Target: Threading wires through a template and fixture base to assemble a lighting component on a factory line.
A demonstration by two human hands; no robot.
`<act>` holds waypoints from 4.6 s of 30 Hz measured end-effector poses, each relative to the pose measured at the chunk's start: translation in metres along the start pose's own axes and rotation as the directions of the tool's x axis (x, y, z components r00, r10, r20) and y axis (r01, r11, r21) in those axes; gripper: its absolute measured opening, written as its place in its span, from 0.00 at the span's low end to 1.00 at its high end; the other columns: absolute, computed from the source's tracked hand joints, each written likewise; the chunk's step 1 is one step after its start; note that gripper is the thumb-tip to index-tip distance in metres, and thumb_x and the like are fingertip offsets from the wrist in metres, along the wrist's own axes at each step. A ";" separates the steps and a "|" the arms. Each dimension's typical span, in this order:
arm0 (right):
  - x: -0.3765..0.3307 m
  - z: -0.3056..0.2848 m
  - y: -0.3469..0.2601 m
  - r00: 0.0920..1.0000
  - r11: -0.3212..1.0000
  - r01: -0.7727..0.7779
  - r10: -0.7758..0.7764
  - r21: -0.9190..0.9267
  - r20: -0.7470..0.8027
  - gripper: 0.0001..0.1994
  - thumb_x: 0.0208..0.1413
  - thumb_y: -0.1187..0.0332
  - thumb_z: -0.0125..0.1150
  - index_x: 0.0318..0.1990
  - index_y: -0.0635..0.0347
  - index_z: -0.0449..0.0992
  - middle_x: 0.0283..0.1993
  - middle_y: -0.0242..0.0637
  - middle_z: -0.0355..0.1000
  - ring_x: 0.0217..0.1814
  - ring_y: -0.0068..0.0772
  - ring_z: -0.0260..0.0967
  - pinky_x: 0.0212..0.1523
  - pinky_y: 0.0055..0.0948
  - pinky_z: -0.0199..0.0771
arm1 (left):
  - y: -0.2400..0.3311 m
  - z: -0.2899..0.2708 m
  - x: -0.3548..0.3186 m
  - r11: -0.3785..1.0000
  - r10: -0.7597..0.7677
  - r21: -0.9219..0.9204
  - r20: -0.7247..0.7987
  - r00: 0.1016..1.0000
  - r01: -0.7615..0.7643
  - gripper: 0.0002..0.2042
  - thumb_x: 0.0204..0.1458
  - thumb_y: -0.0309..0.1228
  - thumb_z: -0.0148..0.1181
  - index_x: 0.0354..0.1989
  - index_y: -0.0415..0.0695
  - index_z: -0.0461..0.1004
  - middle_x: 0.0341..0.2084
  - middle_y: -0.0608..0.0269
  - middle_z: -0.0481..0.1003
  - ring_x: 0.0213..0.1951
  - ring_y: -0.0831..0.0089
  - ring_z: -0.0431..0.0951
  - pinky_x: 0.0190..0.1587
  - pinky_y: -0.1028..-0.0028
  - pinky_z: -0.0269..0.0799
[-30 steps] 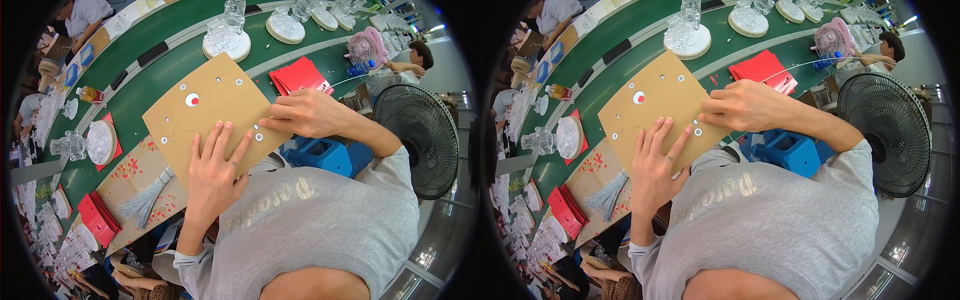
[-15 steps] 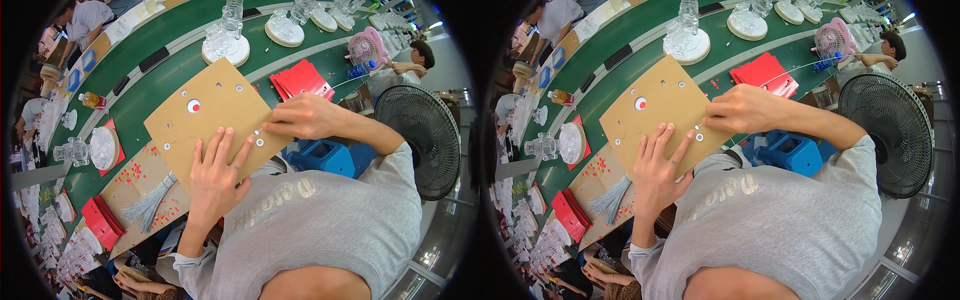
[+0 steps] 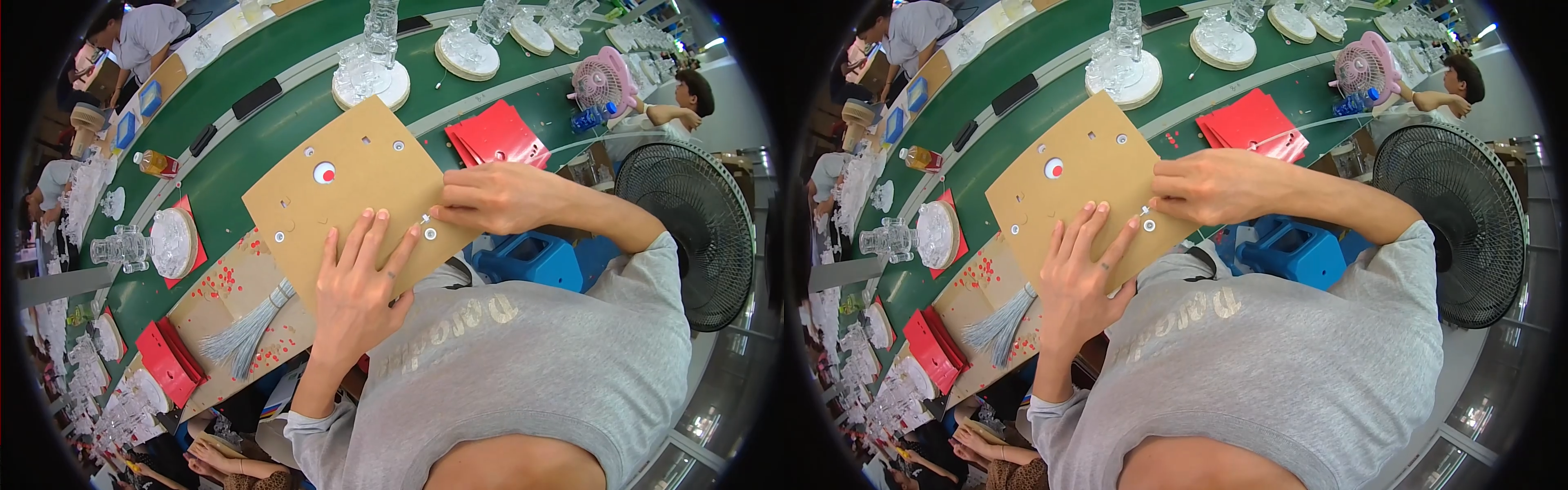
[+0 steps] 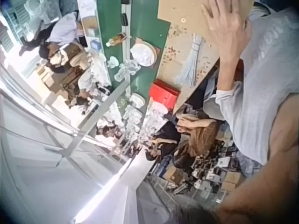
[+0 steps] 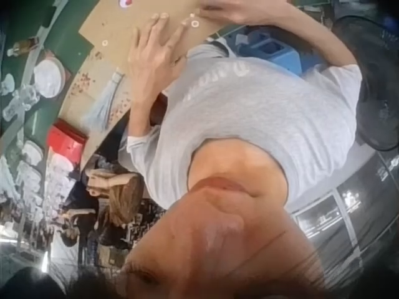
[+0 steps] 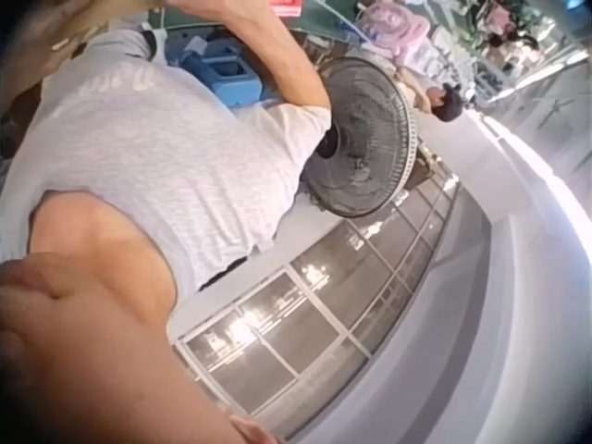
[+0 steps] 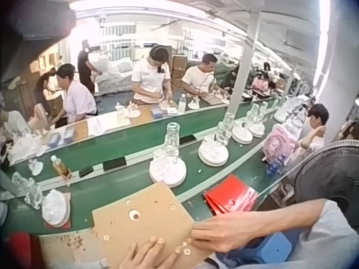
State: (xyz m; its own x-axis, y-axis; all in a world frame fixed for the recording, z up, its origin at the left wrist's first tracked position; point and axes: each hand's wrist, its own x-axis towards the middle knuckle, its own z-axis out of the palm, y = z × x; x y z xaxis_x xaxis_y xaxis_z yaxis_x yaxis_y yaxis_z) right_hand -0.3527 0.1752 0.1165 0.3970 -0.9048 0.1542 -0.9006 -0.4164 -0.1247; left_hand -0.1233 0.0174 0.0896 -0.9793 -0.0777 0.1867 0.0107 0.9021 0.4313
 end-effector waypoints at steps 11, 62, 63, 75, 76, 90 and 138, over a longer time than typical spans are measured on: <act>-0.014 -0.001 0.007 0.998 0.999 -0.051 0.052 0.007 -0.038 0.15 0.48 0.72 0.63 0.44 0.69 0.77 0.37 0.40 0.69 0.39 0.38 0.73 0.31 0.30 0.80 | -0.005 0.012 -0.004 0.997 0.028 -0.067 -0.066 0.997 -0.032 0.35 0.32 0.30 0.78 0.57 0.57 0.79 0.65 0.50 0.70 0.67 0.55 0.69 0.64 0.44 0.64; -0.045 0.055 0.003 0.920 0.959 -0.147 0.223 0.242 -0.324 0.29 0.40 0.56 0.78 0.51 0.58 0.81 0.53 0.34 0.75 0.56 0.36 0.72 0.49 0.36 0.75 | -0.034 0.007 0.026 0.982 0.122 -0.142 -0.014 0.992 -0.123 0.10 0.48 0.25 0.66 0.18 0.38 0.73 0.25 0.56 0.75 0.31 0.58 0.73 0.33 0.61 0.69; -0.047 0.053 0.004 0.926 0.954 -0.158 0.234 0.256 -0.298 0.28 0.42 0.55 0.78 0.51 0.58 0.81 0.53 0.35 0.76 0.55 0.38 0.73 0.50 0.37 0.75 | -0.035 0.008 0.020 0.986 0.101 -0.129 -0.063 0.993 -0.109 0.10 0.47 0.24 0.66 0.19 0.37 0.73 0.29 0.55 0.76 0.34 0.57 0.74 0.36 0.61 0.70; 0.010 0.081 -0.044 0.833 0.794 -0.102 0.397 0.599 -0.385 0.07 0.47 0.76 0.70 0.36 0.59 0.83 0.30 0.36 0.76 0.35 0.39 0.76 0.35 0.35 0.78 | -0.018 0.049 -0.007 0.930 -0.040 -0.358 -0.324 0.945 -0.083 0.05 0.41 0.21 0.66 0.21 0.36 0.75 0.36 0.52 0.77 0.46 0.50 0.76 0.48 0.58 0.70; 0.010 0.082 -0.046 0.843 0.789 -0.076 0.377 0.609 -0.383 0.07 0.47 0.76 0.70 0.36 0.59 0.83 0.30 0.36 0.76 0.35 0.39 0.76 0.35 0.35 0.78 | -0.013 0.052 -0.010 0.927 -0.030 -0.363 -0.325 0.945 -0.096 0.05 0.40 0.21 0.66 0.21 0.37 0.75 0.36 0.52 0.77 0.46 0.50 0.77 0.48 0.57 0.70; 0.023 0.066 -0.037 0.859 0.812 -0.143 0.386 0.567 -0.336 0.12 0.41 0.79 0.69 0.37 0.59 0.86 0.32 0.34 0.78 0.31 0.34 0.75 0.30 0.30 0.76 | 0.007 0.072 -0.040 -0.144 -0.696 -0.979 0.206 0.688 0.148 0.50 0.46 0.26 0.61 0.78 0.39 0.37 0.72 0.51 0.52 0.72 0.59 0.55 0.72 0.62 0.52; 0.018 0.045 -0.036 0.999 0.987 0.006 0.001 0.160 -0.047 0.11 0.52 0.70 0.63 0.40 0.68 0.79 0.32 0.34 0.66 0.37 0.30 0.70 0.39 0.29 0.74 | 0.004 0.087 -0.036 0.036 -0.616 -0.984 0.118 0.779 0.177 0.52 0.49 0.19 0.52 0.77 0.40 0.21 0.74 0.44 0.47 0.71 0.58 0.58 0.70 0.62 0.58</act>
State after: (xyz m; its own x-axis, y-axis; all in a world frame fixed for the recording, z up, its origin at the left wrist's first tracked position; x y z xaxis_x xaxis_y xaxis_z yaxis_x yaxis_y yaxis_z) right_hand -0.3059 0.1701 0.0798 0.3873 -0.9001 0.1995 -0.8580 -0.4311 -0.2792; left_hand -0.1058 0.0602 0.0079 -0.7935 -0.5660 -0.2238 0.0260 -0.3988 0.9166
